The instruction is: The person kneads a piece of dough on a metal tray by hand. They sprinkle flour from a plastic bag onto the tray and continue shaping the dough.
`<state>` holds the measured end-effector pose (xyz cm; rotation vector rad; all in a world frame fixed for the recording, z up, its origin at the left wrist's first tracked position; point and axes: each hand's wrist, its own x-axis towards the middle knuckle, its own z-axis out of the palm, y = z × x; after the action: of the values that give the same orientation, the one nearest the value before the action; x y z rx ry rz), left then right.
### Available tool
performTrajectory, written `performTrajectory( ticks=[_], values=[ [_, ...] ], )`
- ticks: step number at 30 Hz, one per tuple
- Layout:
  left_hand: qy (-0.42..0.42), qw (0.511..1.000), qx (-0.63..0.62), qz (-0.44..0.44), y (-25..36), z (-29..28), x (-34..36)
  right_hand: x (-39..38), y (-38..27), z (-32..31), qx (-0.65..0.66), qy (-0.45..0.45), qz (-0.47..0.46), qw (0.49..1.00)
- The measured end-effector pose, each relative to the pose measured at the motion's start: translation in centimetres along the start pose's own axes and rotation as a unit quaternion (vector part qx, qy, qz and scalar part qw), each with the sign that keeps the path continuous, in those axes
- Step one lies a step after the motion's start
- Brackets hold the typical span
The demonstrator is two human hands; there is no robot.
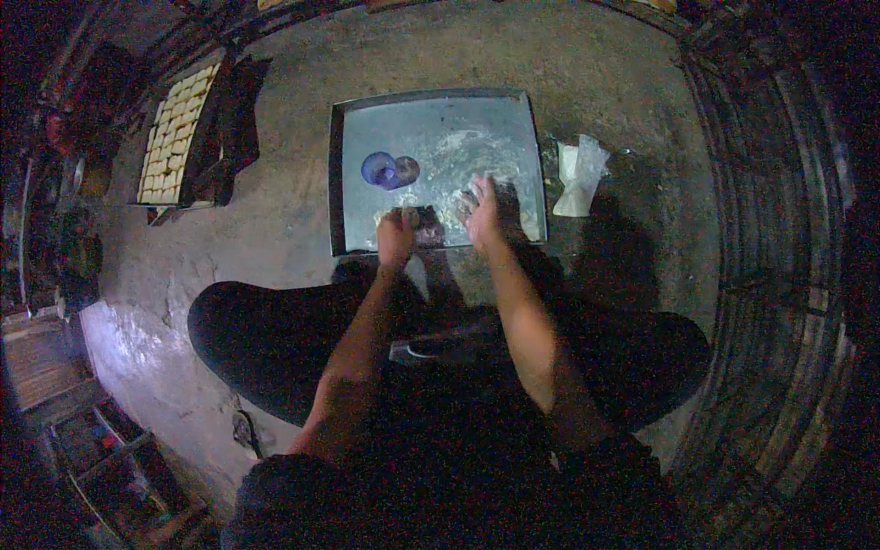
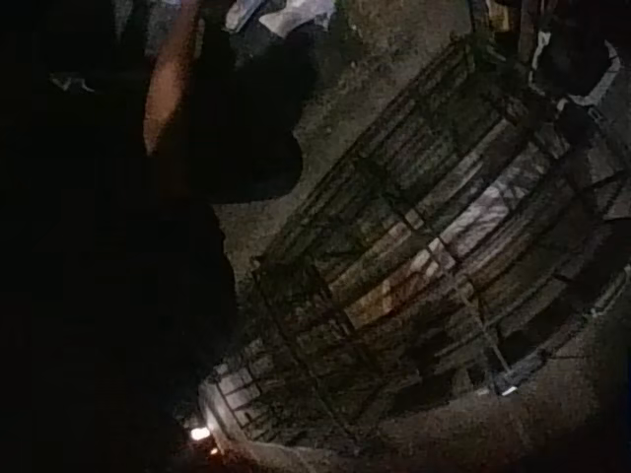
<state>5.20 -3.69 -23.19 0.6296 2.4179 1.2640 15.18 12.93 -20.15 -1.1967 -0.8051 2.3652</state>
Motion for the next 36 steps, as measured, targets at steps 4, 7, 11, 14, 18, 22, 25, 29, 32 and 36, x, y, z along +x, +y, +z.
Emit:
performTrajectory(
  ticks=[4,7,11,14,18,22,25,29,32,36],
  values=[
    [-0.169,0.983,-0.067,-0.02,2.2,6.0,0.2,-1.3,-1.9,1.2,0.162,0.014,-0.046,0.986],
    [-0.08,0.977,-0.151,0.129,-2.7,9.7,0.3,-1.8,-0.4,3.5,0.158,0.02,-0.066,0.985],
    [-0.062,0.972,-0.197,0.112,0.2,11.4,0.1,-0.4,1.0,1.7,0.065,0.045,-0.094,0.992],
    [-0.06,0.982,-0.181,-0.001,2.5,11.3,-0.3,0.2,2.0,1.1,0.015,0.061,-0.141,0.988],
    [-0.051,0.981,-0.171,-0.072,2.4,10.7,0.0,0.3,3.0,1.2,0.007,0.05,-0.146,0.988],
    [-0.054,0.958,-0.205,-0.194,4.6,9.4,0.2,0.1,3.0,1.6,0.016,0.057,-0.115,0.992],
    [-0.008,0.987,-0.044,-0.154,4.3,8.8,1.1,2.4,3.9,-0.1,-0.053,-0.016,-0.128,0.99],
    [0.058,0.996,-0.009,-0.069,3.8,7.1,0.5,2.5,6.5,-0.7,-0.248,-0.011,-0.224,0.942],
    [0.015,0.995,-0.046,-0.091,4.4,3.4,-0.2,2.7,6.8,-1.1,-0.328,0.0,-0.255,0.91],
    [0.025,0.989,0.116,-0.085,4.1,0.2,-0.9,1.4,6.6,-0.7,-0.333,-0.02,-0.284,0.899]
  ],
)
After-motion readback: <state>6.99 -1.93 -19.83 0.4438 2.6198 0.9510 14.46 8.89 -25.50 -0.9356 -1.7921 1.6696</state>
